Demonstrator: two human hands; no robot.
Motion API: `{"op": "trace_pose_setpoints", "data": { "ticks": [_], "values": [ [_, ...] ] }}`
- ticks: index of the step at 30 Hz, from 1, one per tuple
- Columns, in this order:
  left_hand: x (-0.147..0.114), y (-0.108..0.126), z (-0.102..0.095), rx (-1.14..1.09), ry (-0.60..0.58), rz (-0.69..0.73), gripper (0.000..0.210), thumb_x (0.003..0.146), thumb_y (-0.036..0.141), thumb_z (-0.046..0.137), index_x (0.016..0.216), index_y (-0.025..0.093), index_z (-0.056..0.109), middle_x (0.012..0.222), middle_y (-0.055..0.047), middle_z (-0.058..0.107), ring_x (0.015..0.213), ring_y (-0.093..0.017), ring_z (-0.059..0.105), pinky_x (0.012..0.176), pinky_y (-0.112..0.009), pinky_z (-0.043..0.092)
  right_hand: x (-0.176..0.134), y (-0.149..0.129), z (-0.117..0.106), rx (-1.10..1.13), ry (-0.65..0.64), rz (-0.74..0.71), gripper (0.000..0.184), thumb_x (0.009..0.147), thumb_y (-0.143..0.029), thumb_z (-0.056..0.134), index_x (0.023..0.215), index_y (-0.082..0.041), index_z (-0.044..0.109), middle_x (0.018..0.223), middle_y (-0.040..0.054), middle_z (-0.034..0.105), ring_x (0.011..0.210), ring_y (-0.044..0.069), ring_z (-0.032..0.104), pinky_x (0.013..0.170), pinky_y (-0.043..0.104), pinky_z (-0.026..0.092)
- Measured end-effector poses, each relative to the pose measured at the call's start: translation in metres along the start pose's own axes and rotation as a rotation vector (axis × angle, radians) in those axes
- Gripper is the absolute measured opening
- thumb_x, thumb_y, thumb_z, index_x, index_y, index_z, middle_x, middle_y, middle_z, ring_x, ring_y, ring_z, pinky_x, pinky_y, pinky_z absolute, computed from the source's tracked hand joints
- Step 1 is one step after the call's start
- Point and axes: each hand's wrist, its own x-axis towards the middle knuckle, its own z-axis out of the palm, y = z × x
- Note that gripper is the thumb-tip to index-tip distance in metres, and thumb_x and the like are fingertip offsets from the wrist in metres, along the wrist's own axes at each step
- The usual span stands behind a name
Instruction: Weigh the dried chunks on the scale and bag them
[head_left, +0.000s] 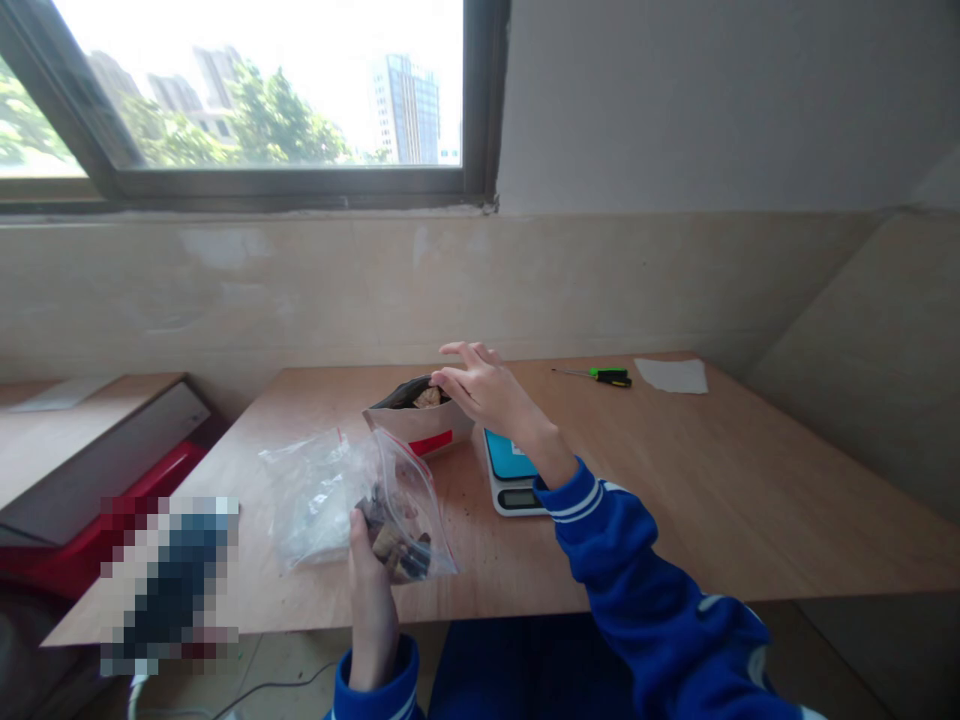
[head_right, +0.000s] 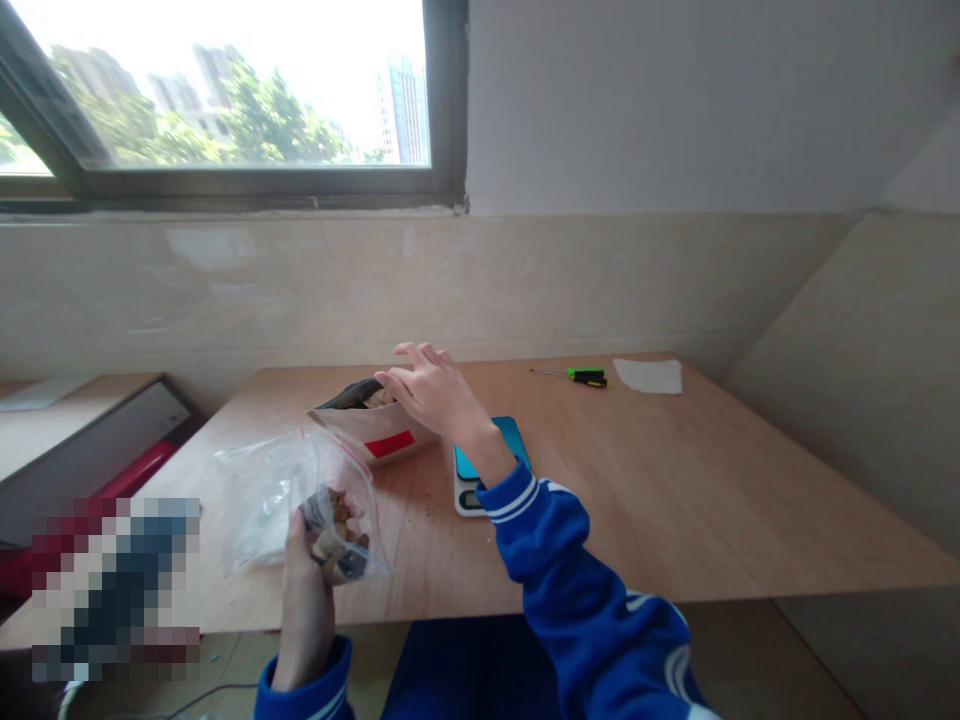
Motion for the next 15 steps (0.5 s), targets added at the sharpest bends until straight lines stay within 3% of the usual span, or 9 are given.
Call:
{"op": "trace_pose_setpoints", "data": {
  "ticks": [4, 6, 8, 10, 15],
  "values": [
    [0.0, -0.001, 0.001, -0.024, -0.008, -0.017, 0.051, 0.081, 0.062, 0.052, 0.1, 0.016, 0.067, 0.08, -0.002, 0.073, 0.06, -0.012, 0.066, 0.059, -0.022, 0.053, -0.015, -0.026, -0.018, 0.329, 0.138, 0.007, 0.022, 0.097, -0.022, 0.042, 0.103, -0.02, 0.064, 0.114, 0.009, 0.057, 0.108, 0.021, 0.052, 0.097, 0.039, 0.042],
    [0.0, -0.002, 0.001, -0.027, 0.0, -0.023, 0.053, 0.081, 0.063, 0.052, 0.101, 0.017, 0.067, 0.079, -0.002, 0.073, 0.061, -0.011, 0.066, 0.058, -0.02, 0.052, -0.026, -0.041, -0.028, 0.562, -0.031, 0.001, 0.021, 0.095, -0.017, 0.042, 0.098, -0.019, 0.062, 0.101, 0.0058, 0.061, 0.096, 0.017, 0.058, 0.087, 0.032, 0.048],
    [0.0, -0.004, 0.0, -0.006, 0.009, -0.041, 0.056, 0.081, 0.066, 0.05, 0.1, 0.016, 0.067, 0.077, -0.002, 0.072, 0.063, -0.013, 0.066, 0.059, -0.021, 0.052, -0.037, -0.053, -0.034, 0.758, -0.322, -0.004, 0.02, 0.094, -0.013, 0.041, 0.097, -0.018, 0.059, 0.096, 0.0042, 0.064, 0.087, 0.014, 0.061, 0.078, 0.027, 0.05],
    [-0.001, -0.007, 0.0, 0.029, -0.004, -0.072, 0.06, 0.081, 0.068, 0.047, 0.1, 0.015, 0.067, 0.074, -0.004, 0.072, 0.065, -0.016, 0.067, 0.057, -0.023, 0.052, -0.046, -0.062, -0.033, 0.827, -0.524, 0.01, 0.018, 0.092, -0.01, 0.041, 0.101, -0.016, 0.056, 0.097, 0.0053, 0.065, 0.087, 0.014, 0.062, 0.076, 0.026, 0.052],
    [-0.003, -0.01, 0.004, 0.004, -0.079, -0.018, 0.07, 0.077, 0.077, 0.043, 0.102, 0.015, 0.067, 0.08, -0.007, 0.071, 0.069, -0.019, 0.067, 0.05, -0.025, 0.049, -0.055, -0.068, -0.011, 0.639, -0.558, 0.069, 0.022, 0.089, -0.004, 0.04, 0.103, -0.015, 0.052, 0.099, 0.0093, 0.065, 0.088, 0.017, 0.063, 0.077, 0.03, 0.054]
  ]
}}
